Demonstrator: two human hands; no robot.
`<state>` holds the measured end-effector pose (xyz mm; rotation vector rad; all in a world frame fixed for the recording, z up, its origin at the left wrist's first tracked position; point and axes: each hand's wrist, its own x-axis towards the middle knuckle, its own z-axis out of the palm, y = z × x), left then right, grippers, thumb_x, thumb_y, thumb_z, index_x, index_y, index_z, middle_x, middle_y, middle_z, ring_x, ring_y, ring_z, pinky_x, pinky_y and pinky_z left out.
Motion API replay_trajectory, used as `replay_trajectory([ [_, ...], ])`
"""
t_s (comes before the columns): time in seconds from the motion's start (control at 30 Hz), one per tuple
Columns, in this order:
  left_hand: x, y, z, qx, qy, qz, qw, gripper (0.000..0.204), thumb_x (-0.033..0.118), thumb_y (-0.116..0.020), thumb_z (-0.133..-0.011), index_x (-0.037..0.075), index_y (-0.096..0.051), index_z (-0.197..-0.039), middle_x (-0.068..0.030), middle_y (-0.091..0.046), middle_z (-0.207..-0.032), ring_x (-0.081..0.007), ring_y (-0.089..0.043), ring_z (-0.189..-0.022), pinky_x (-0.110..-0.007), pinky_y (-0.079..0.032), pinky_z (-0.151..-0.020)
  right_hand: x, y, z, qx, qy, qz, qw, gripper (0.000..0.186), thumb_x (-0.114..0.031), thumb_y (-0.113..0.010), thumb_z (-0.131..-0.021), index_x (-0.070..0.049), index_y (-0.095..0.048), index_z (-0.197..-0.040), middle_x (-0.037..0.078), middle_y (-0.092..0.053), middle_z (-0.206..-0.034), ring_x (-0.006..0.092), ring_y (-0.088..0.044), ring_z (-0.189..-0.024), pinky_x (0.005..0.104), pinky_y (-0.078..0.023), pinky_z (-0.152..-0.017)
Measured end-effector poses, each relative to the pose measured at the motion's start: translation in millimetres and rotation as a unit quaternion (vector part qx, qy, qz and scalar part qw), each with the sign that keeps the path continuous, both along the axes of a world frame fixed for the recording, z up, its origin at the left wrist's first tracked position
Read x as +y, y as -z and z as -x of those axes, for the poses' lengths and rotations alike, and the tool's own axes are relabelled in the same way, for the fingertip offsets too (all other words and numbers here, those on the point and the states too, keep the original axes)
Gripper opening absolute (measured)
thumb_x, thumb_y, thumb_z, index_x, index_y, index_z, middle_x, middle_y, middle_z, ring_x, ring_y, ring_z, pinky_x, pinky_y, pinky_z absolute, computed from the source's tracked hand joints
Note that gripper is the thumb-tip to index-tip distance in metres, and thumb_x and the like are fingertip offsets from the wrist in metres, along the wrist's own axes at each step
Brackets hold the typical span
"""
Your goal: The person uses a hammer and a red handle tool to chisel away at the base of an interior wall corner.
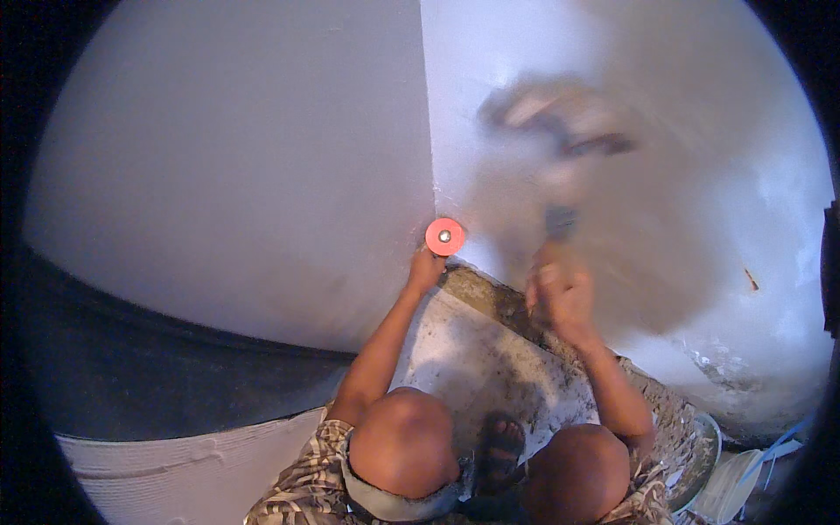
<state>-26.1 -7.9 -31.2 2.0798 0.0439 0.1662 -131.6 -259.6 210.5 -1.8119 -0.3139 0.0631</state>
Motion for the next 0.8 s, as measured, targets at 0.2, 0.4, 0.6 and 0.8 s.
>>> replay_trajectory([
  [0.2,-5,1,6,-0.02,-0.006,0.003,1.0,0.025,0.017,-0.056,-0.085,-0.001,-0.059,-0.101,-0.0229,-0.064,-0.092,-0.0378,-0.063,-0.085,-0.045,-0.047,-0.074,0,-111,-53,-0.309,-0.229,-0.47,0.795,0.048,-0.05,-0.05,-0.09,-0.009,-0.048,-0.115,0.01,-0.057,-0.086,0.0261,-0.057,-0.078,0.042,-0.049,-0.07],
  [0.4,-16,5,7,-0.02,-0.015,-0.006,1.0,0.024,0.014,-0.056,-0.085,0.001,-0.059,-0.105,-0.0226,-0.064,-0.097,-0.0405,-0.06,-0.094,-0.046,-0.047,-0.077,-16,133,-33,0.068,-0.062,0.233,0.968,0.051,-0.042,-0.055,-0.089,-0.002,-0.052,-0.121,0.023,-0.061,-0.097,0.0376,-0.061,-0.089,0.0419,-0.047,-0.08],
  [0.6,-10,-10,4,0.019,0.019,-0.021,0.999,0.027,0.017,-0.057,-0.084,0.001,-0.06,-0.106,-0.0235,-0.062,-0.101,-0.0418,-0.057,-0.098,-0.047,-0.046,-0.082,0,80,8,0.125,0.03,0.152,0.98,0.045,-0.043,-0.051,-0.092,-0.001,-0.055,-0.108,0.013,-0.061,-0.084,0.0213,-0.058,-0.068,0.0364,-0.048,-0.064],
  [0.8,0,18,3,-0.004,-0.011,-0.042,0.999,0.029,0.021,-0.057,-0.083,0.001,-0.06,-0.103,-0.0237,-0.062,-0.102,-0.0425,-0.057,-0.097,-0.048,-0.046,-0.081,10,-75,-17,-0.16,0.024,-0.3,0.94,0.047,-0.052,-0.045,-0.093,-0.006,-0.044,-0.106,0.008,-0.053,-0.073,0.021,-0.054,-0.063,0.037,-0.049,-0.06],
])
